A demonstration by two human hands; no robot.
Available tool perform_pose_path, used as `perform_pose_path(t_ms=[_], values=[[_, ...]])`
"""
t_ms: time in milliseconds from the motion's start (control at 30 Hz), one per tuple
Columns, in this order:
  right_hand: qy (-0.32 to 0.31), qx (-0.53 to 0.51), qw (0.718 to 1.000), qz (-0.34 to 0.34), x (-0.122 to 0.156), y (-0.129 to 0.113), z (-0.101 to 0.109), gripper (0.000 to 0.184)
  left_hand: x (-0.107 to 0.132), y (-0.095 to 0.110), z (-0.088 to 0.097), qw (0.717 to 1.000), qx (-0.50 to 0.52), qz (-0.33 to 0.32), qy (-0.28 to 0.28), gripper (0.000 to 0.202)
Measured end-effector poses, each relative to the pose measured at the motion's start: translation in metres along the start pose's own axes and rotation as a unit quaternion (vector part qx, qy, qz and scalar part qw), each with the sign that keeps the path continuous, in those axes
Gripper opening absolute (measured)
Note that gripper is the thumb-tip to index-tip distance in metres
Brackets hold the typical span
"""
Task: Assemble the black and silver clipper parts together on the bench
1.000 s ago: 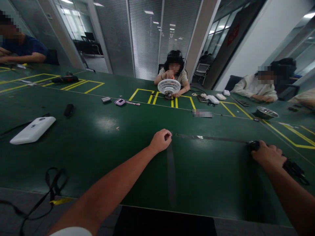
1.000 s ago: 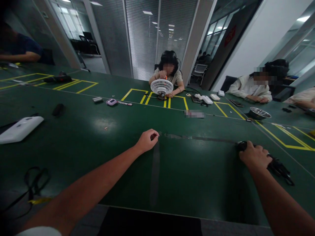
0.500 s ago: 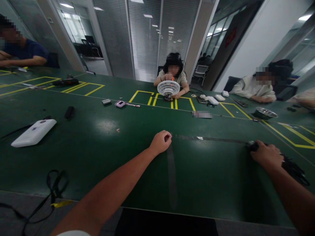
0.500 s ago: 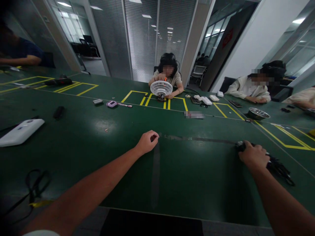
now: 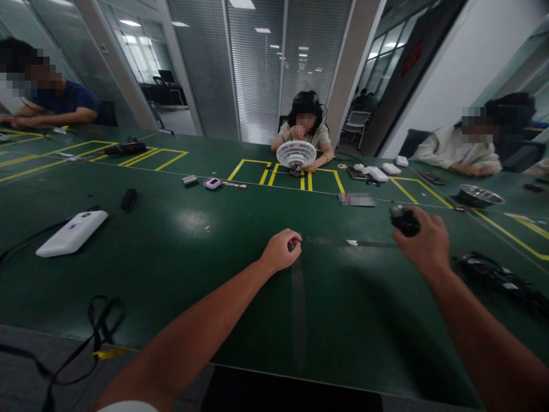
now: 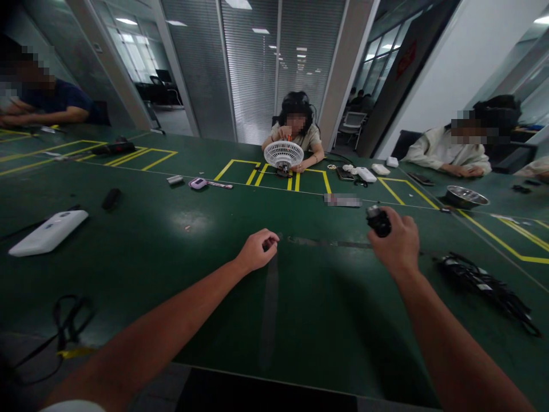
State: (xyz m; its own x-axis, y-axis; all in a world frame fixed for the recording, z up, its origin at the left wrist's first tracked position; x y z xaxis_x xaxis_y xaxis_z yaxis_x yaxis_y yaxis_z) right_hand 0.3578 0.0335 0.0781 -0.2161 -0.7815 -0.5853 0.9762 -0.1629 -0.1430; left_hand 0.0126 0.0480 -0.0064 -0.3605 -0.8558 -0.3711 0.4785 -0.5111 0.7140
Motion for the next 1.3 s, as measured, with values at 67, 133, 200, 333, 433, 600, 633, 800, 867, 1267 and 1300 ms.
perform_pose_path(t_ms=[67, 133, 200, 333, 433, 600, 633, 800, 867, 1267, 1300], values=[[0.018, -0.099, 0.994, 0.040, 0.014, -0.047, -0.003, 0.058, 0.002, 0.008, -0.003, 1.000, -0.012, -0.015, -0.008, 0.021], [0.002, -0.195, 0.979, 0.068, 0.032, -0.089, -0.011, 0.058, 0.005, 0.018, -0.008, 0.999, -0.009, -0.033, -0.008, 0.030], [-0.017, -0.270, 0.959, 0.085, 0.050, -0.121, -0.021, 0.058, 0.007, 0.027, -0.014, 0.999, 0.024, -0.039, 0.001, 0.044], [-0.059, -0.351, 0.928, 0.114, 0.076, -0.151, -0.038, 0.059, 0.007, 0.033, -0.036, 0.984, 0.177, 0.016, 0.002, 0.055], [-0.070, -0.373, 0.917, 0.122, 0.086, -0.154, -0.043, 0.059, 0.005, 0.032, -0.050, 0.956, 0.285, 0.062, 0.019, 0.045], [-0.064, -0.380, 0.915, 0.119, 0.095, -0.157, -0.038, 0.061, 0.003, 0.037, -0.056, 0.916, 0.386, 0.084, 0.068, 0.040], [-0.067, -0.382, 0.914, 0.121, 0.098, -0.160, -0.037, 0.061, 0.004, 0.038, -0.055, 0.912, 0.394, 0.090, 0.078, 0.040], [-0.102, -0.402, 0.896, 0.156, 0.109, -0.175, -0.033, 0.073, 0.007, 0.035, -0.049, 0.912, 0.363, 0.133, 0.138, 0.041], [-0.117, -0.416, 0.883, 0.182, 0.111, -0.179, -0.030, 0.079, 0.007, 0.033, -0.044, 0.916, 0.344, 0.126, 0.161, 0.038], [-0.219, -0.598, 0.763, 0.106, 0.097, -0.148, -0.036, 0.040, 0.015, 0.046, -0.021, 0.982, 0.083, -0.041, 0.165, 0.051], [-0.219, -0.601, 0.762, 0.100, 0.096, -0.146, -0.037, 0.038, 0.015, 0.047, -0.023, 0.984, 0.074, -0.049, 0.156, 0.051]])
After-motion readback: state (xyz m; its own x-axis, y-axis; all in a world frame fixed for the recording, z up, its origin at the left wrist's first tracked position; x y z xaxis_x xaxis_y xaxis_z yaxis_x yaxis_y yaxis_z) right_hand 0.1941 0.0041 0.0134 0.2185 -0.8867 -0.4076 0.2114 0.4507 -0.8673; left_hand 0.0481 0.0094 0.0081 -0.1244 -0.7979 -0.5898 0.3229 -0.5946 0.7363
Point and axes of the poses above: each hand's wrist, its own x-axis away from the middle knuckle, its own z-axis out of the back of the hand, y = z × x, the point moved 4 cm from there along -x, towards the middle knuckle
